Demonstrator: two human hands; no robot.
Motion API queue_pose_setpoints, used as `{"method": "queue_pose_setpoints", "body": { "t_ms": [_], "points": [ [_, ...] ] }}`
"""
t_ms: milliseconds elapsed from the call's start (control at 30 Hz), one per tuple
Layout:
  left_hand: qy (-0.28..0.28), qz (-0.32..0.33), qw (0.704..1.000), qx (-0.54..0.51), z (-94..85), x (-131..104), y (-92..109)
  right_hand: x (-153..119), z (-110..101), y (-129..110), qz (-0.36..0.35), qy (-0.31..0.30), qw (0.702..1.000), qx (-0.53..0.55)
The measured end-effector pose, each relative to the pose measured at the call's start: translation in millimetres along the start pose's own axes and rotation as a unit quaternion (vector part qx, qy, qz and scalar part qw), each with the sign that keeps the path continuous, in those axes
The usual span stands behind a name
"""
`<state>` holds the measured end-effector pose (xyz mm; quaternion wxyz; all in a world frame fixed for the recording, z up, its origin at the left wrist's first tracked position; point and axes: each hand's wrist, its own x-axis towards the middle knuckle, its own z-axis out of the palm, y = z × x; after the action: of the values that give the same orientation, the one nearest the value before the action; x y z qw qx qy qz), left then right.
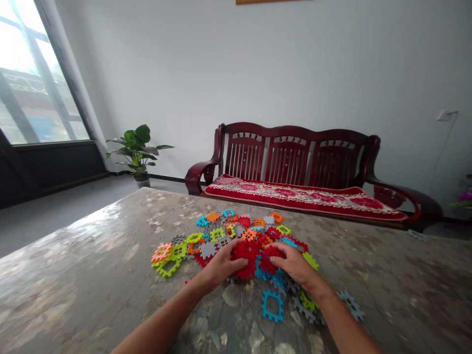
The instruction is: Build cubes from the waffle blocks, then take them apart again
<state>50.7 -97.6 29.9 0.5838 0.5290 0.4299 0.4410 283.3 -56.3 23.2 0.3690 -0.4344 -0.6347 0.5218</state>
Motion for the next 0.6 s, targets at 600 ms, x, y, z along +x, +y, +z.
{"method": "queue_pose_setpoints", "body": {
  "t_ms": [600],
  "points": [
    [0.088, -0.080, 0.971, -0.206, 27.9, -5, -3, -7, 56, 2, -0.048, 0.122, 0.990, 0.058]
  ]
}}
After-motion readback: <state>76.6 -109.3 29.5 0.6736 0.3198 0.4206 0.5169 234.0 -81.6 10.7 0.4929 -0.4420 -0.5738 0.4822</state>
